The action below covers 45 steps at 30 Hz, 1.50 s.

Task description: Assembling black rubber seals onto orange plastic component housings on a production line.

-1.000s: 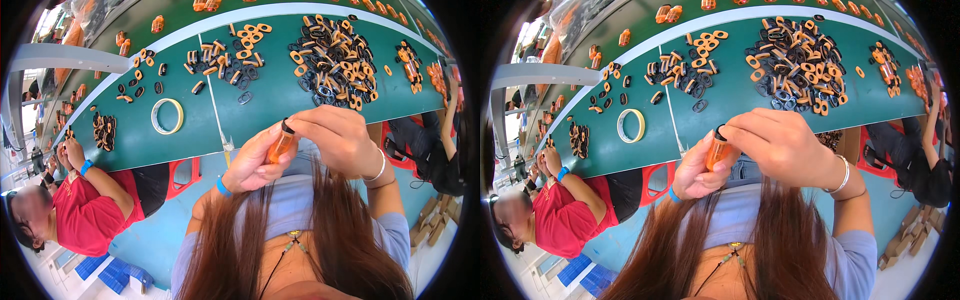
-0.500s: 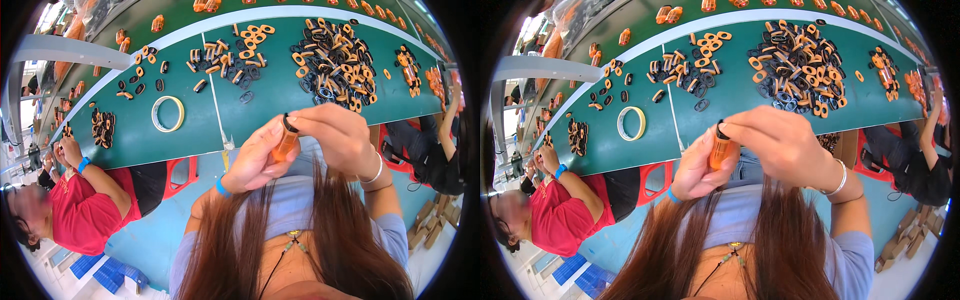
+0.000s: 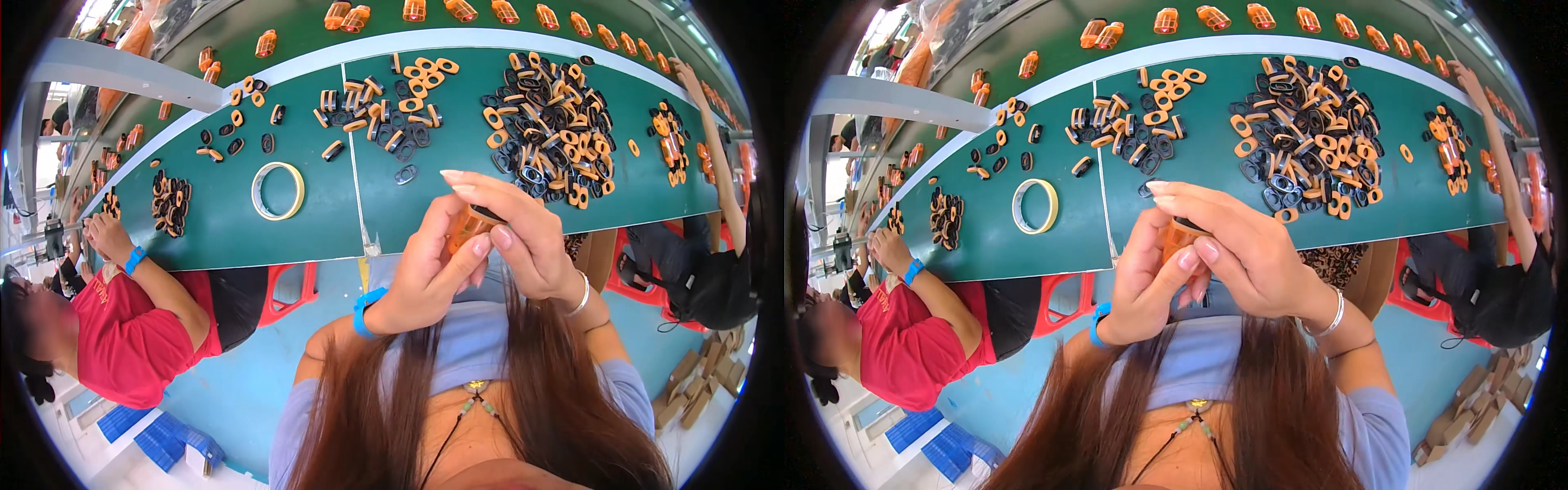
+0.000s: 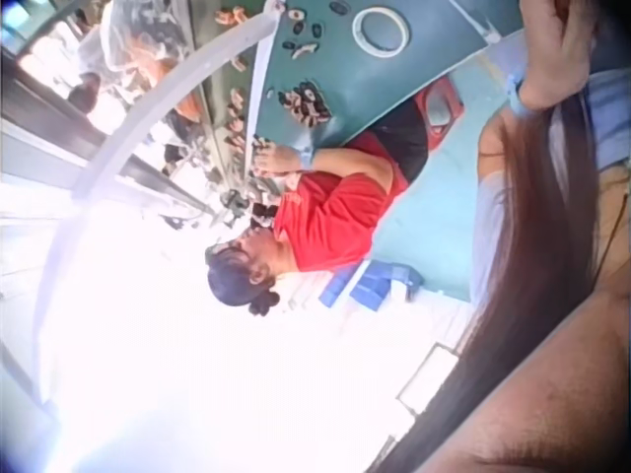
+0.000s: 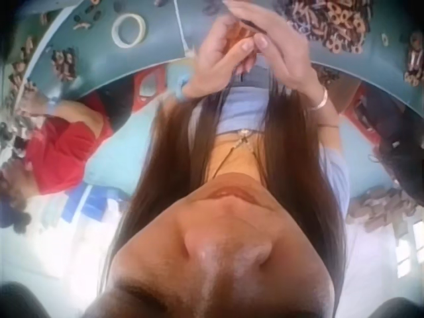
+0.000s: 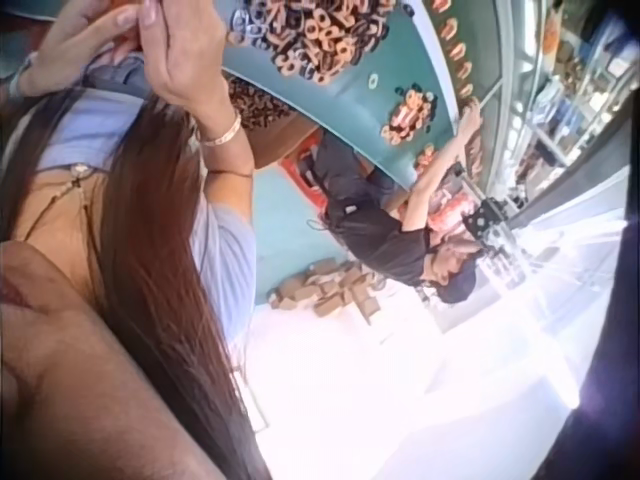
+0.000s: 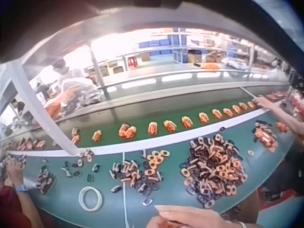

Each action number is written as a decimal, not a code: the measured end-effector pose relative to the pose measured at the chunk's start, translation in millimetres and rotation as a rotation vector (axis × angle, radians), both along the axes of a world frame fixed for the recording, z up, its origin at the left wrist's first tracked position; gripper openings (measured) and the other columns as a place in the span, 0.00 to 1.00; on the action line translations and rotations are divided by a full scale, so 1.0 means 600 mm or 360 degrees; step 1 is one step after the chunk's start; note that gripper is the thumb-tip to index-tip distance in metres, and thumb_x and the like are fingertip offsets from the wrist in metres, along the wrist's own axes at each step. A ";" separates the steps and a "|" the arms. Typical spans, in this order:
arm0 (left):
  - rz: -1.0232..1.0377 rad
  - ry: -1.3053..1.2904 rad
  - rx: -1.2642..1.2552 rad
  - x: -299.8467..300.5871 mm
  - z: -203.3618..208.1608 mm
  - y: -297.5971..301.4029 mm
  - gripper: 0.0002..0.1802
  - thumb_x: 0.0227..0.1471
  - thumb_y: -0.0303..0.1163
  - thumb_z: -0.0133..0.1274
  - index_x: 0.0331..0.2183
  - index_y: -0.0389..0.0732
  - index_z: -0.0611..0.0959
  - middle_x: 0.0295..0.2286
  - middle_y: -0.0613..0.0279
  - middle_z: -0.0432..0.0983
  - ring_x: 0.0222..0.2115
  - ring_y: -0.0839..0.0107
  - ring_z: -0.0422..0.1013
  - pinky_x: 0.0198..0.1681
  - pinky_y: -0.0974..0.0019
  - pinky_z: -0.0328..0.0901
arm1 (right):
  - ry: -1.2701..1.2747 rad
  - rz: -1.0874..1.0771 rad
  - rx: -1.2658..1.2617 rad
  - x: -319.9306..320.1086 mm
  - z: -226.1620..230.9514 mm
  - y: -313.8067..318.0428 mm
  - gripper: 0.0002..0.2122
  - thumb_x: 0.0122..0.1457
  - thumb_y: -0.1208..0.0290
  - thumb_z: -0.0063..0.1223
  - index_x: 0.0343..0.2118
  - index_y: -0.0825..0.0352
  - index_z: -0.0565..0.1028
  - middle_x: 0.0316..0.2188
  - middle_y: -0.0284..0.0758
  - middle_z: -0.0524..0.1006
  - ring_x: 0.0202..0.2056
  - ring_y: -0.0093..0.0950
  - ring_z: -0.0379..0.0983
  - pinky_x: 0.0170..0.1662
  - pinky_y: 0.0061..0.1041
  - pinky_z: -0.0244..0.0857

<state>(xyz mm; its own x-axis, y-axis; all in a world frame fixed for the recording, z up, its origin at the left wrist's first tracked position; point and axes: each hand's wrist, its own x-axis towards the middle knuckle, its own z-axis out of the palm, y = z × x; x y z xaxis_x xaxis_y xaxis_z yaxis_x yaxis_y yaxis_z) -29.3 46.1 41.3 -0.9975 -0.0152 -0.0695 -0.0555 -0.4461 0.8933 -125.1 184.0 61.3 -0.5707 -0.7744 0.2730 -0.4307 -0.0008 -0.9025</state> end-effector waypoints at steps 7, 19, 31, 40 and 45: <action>-0.0006 -0.0028 -0.0045 -0.016 -0.006 0.002 0.22 0.62 0.29 0.43 0.55 0.35 0.59 0.32 0.61 0.70 0.23 0.80 0.67 0.22 0.78 0.61 | -0.0015 0.0038 -0.0046 -0.024 -0.016 -0.001 0.17 0.62 0.72 0.36 0.50 0.73 0.70 0.52 0.52 0.70 0.53 0.44 0.69 0.56 0.37 0.61; 0.0478 0.0102 -0.1569 -0.403 -0.071 -0.259 0.19 0.54 0.32 0.55 0.46 0.35 0.75 0.27 0.61 0.75 0.29 0.75 0.72 0.32 0.73 0.66 | 0.0087 -0.0535 -0.0150 -0.125 -0.027 0.036 0.21 0.63 0.69 0.41 0.57 0.73 0.65 0.61 0.53 0.58 0.61 0.47 0.57 0.62 0.39 0.49; -0.0057 -0.0417 -0.3058 -0.628 -0.101 -0.300 0.20 0.50 0.27 0.50 0.47 0.42 0.77 0.43 0.51 0.74 0.54 0.55 0.62 0.56 0.52 0.54 | -0.0199 -0.0509 -0.0241 -0.137 -0.058 0.081 0.14 0.63 0.71 0.42 0.43 0.75 0.75 0.49 0.51 0.72 0.45 0.36 0.73 0.48 0.31 0.67; -0.0673 0.0794 -0.2840 -0.588 -0.107 -0.232 0.28 0.40 0.15 0.46 0.46 0.43 0.77 0.50 0.54 0.67 0.54 0.57 0.62 0.59 0.56 0.54 | -0.0045 -0.0630 -0.0232 -0.135 -0.038 0.098 0.11 0.62 0.75 0.44 0.40 0.76 0.76 0.47 0.49 0.73 0.40 0.30 0.74 0.43 0.26 0.68; -0.0660 0.0840 -0.2917 -0.584 -0.093 -0.253 0.17 0.47 0.25 0.55 0.42 0.40 0.77 0.43 0.55 0.72 0.46 0.57 0.69 0.47 0.64 0.66 | -0.0068 -0.0751 -0.0095 -0.118 -0.033 0.087 0.09 0.58 0.81 0.48 0.39 0.71 0.78 0.45 0.43 0.76 0.42 0.31 0.75 0.43 0.24 0.69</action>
